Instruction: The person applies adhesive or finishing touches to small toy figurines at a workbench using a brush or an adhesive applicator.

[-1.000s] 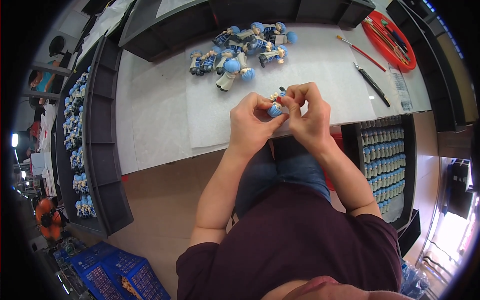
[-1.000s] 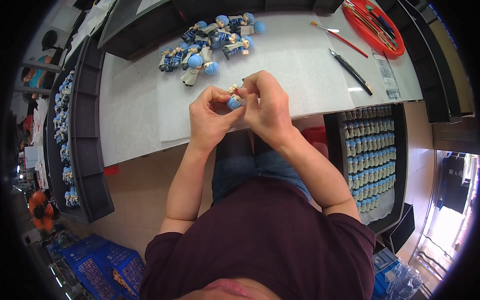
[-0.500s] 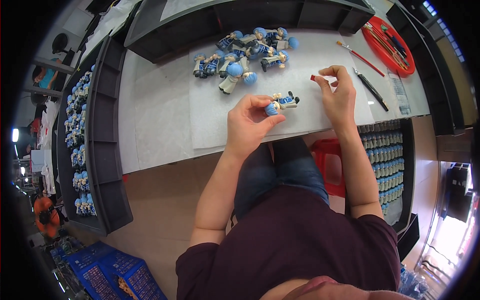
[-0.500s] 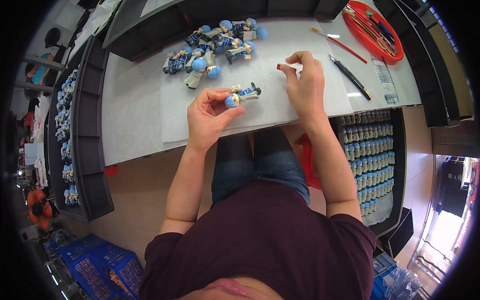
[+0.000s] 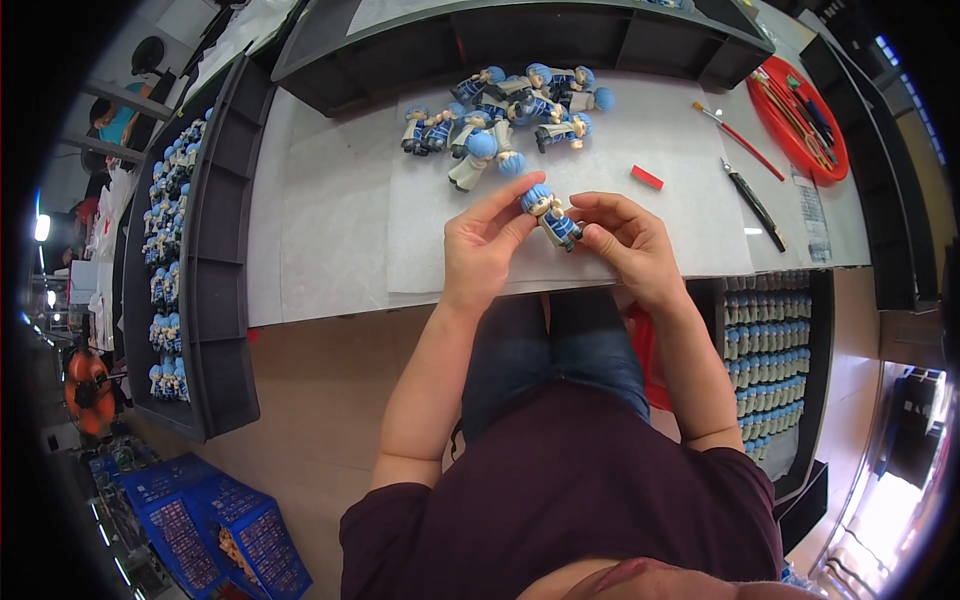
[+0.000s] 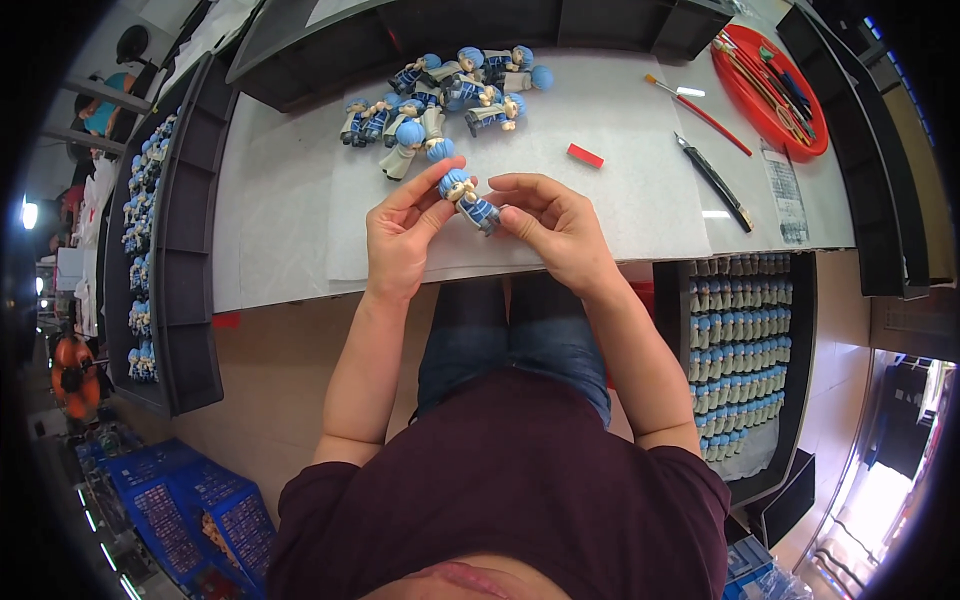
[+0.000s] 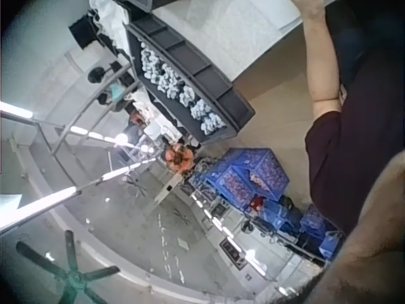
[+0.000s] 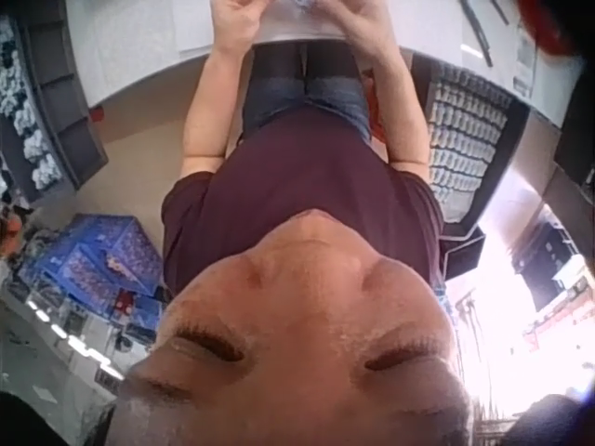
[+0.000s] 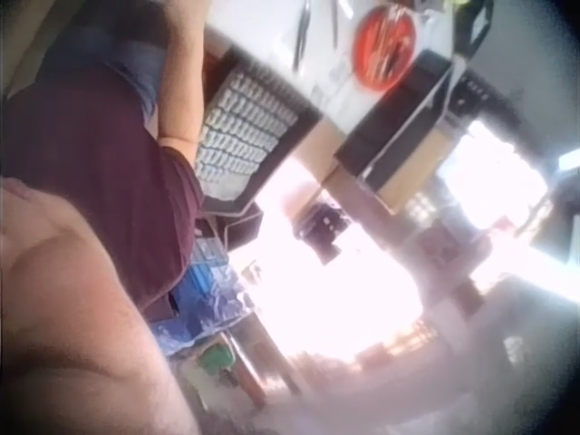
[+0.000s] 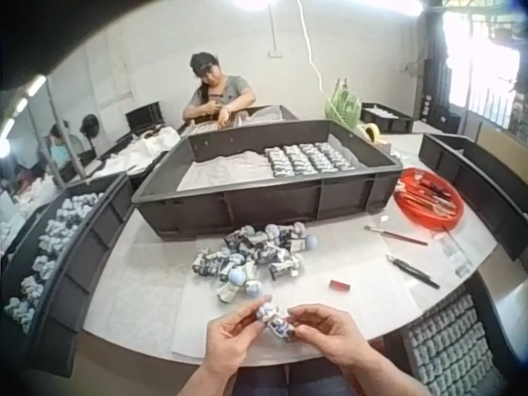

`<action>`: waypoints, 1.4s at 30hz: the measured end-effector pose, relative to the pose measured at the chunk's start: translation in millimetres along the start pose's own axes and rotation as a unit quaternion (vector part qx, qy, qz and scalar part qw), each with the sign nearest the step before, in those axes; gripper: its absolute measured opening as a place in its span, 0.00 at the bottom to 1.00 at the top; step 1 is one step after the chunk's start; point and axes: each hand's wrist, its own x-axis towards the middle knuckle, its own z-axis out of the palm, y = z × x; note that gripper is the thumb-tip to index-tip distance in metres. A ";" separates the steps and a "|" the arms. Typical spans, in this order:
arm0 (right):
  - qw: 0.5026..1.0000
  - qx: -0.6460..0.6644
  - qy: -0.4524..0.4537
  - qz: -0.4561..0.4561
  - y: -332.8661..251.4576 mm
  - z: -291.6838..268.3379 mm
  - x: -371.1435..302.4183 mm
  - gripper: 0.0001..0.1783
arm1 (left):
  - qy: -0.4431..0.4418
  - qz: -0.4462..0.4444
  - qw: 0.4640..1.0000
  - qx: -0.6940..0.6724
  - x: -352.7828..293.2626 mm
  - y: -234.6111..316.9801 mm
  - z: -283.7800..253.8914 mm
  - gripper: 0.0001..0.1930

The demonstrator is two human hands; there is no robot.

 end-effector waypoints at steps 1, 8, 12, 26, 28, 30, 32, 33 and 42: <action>1.000 0.011 -0.002 -0.010 1.0 -0.1 -0.5 0.19 | 0.008 -0.002 1.000 -0.023 0.8 0.2 0.9 0.17; 1.000 0.021 -0.005 -0.010 3.0 1.6 -1.9 0.20 | 0.012 -0.036 0.999 0.002 3.5 -2.0 -1.9 0.14; 0.999 0.041 -0.008 -0.009 3.2 -0.1 -3.5 0.21 | 0.028 -0.042 0.999 0.003 4.6 -1.5 1.1 0.12; 0.986 -0.094 0.063 -0.122 16.3 9.3 -8.3 0.23 | 0.002 -0.016 0.999 0.049 -0.7 -2.8 0.4 0.12; 0.982 -0.116 0.063 -0.134 17.5 8.7 -8.8 0.24 | 0.006 -0.030 0.998 0.046 -0.3 -1.0 1.2 0.13; 0.978 -0.137 0.063 -0.146 16.1 9.4 -9.2 0.26 | 0.009 -0.044 0.998 0.044 0.3 -1.1 0.7 0.14; 0.975 -0.109 0.088 -0.171 11.6 12.1 -9.1 0.31 | 0.011 -0.006 1.000 -0.017 1.2 -3.1 -1.6 0.17; 0.975 -0.109 0.090 -0.171 12.8 11.1 -9.2 0.31 | 0.010 -0.007 1.000 -0.016 1.6 -2.9 -2.0 0.17; 0.988 -0.062 0.069 -0.122 12.8 17.9 -5.2 0.30 | -0.037 0.012 0.998 -0.045 2.1 2.2 -9.7 0.21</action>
